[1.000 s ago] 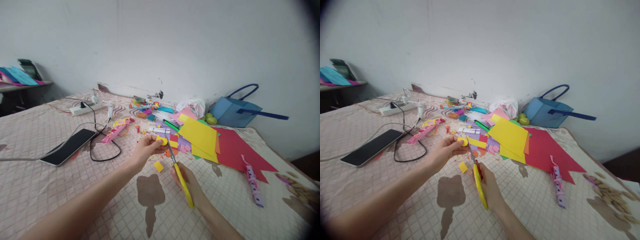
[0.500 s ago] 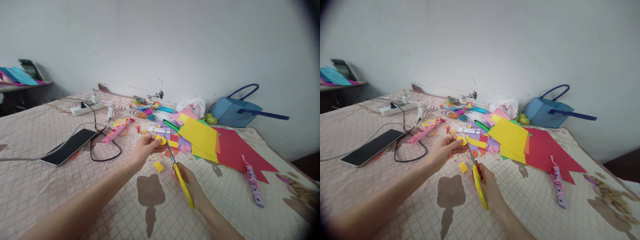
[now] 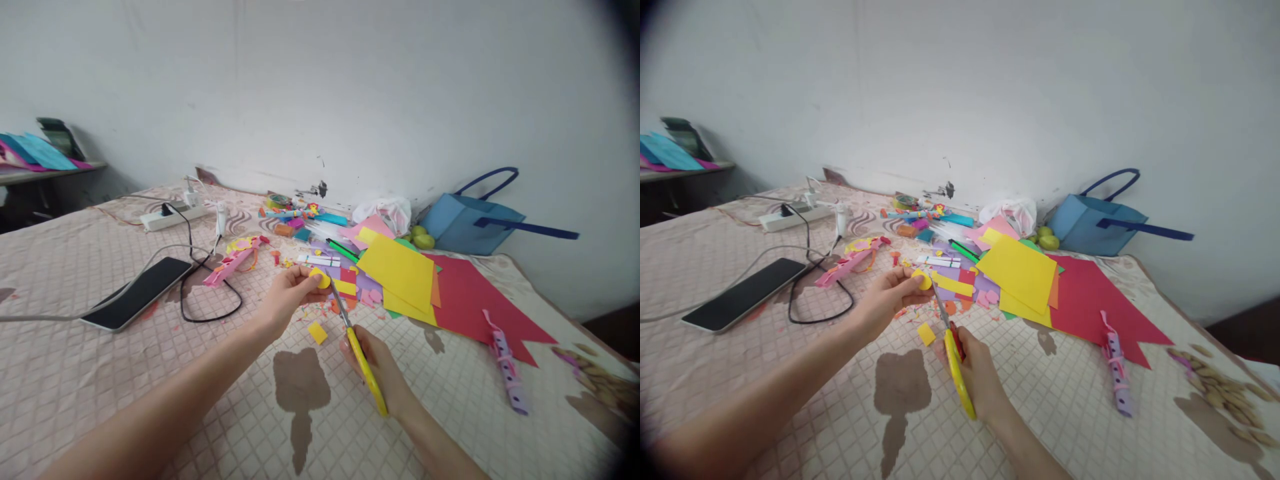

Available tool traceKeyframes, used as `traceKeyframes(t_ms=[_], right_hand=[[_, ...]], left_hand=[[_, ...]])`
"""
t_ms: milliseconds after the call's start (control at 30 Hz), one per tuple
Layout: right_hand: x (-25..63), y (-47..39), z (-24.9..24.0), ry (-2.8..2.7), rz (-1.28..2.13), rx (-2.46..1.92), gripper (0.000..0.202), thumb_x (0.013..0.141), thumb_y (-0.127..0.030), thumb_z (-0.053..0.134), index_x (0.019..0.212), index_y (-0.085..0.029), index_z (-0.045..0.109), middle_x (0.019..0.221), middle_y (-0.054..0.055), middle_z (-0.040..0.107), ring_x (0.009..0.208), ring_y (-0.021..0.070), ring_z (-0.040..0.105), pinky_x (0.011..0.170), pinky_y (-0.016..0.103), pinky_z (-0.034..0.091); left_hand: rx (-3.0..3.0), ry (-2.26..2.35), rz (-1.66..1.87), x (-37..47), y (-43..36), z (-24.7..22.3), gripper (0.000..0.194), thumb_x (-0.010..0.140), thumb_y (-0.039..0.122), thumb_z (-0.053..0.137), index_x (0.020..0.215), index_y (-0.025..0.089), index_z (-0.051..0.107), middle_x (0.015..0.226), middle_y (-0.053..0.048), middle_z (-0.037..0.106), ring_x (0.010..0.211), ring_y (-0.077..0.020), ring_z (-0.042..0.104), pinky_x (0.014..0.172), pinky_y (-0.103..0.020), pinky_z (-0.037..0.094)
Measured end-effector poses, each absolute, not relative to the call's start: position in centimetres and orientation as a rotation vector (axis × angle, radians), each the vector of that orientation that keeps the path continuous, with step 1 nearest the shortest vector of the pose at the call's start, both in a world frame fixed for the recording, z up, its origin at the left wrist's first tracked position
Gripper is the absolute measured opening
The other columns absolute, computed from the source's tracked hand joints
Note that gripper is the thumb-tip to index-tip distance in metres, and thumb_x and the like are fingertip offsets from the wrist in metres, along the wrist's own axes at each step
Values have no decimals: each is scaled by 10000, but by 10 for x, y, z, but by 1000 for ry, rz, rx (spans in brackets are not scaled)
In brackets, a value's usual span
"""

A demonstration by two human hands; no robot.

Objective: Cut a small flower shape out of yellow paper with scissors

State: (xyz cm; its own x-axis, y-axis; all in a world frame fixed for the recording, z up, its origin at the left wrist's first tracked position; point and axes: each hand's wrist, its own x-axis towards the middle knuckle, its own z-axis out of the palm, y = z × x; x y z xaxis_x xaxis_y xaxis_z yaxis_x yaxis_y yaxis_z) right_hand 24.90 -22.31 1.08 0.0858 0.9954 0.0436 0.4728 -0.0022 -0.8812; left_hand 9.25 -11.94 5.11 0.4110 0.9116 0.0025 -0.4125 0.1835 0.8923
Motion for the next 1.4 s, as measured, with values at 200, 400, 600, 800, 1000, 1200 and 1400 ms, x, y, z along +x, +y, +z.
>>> traceKeyframes(t_ms=[200,400,600,800,1000,1200,1400], right_hand=[[252,-221,5,-1491,840,-1581,345,788,-506,542,669,-211,409,587,-46,381,542,114,332,480,231,295],[253,-221,3,-1470,845,-1585,349,782,-510,541,663,-208,412,580,-53,356,538,108,312,472,228,288],[254,-221,3,-1485,894,-1586,330,786,-494,545,682,-214,407,589,-55,350,534,110,308,467,230,265],[251,-222,7,-1477,872,-1597,323,782,-464,551,659,-214,389,600,-50,355,556,115,311,495,237,270],[252,-222,5,-1512,868,-1599,319,793,-466,540,665,-212,394,597,-46,376,559,118,316,497,241,265],[254,-221,3,-1524,864,-1594,302,795,-457,545,678,-205,426,606,-44,388,561,117,343,490,232,291],[255,-222,5,-1545,841,-1621,298,794,-447,546,674,-204,422,605,-46,381,552,111,331,485,230,291]], left_hand=[[924,604,978,93,-120,52,182,732,226,707,779,123,564,835,-83,706,751,-151,684,750,-274,546],[851,619,949,93,-121,52,170,744,221,694,776,121,560,802,-97,710,741,-158,688,734,-262,538],[853,627,975,93,-121,54,146,754,197,676,763,124,549,780,-85,705,714,-155,686,712,-263,542],[873,620,1001,92,-119,52,125,769,169,652,747,128,536,745,-57,693,705,-150,684,716,-278,550],[894,625,1006,92,-119,53,144,761,185,666,736,130,535,709,-46,683,689,-147,679,707,-279,552],[917,633,1013,91,-116,52,171,747,205,685,743,136,528,697,-26,673,675,-140,675,706,-283,553],[950,600,1005,89,-113,49,194,745,230,693,760,144,519,722,-24,680,697,-141,679,719,-280,550]])
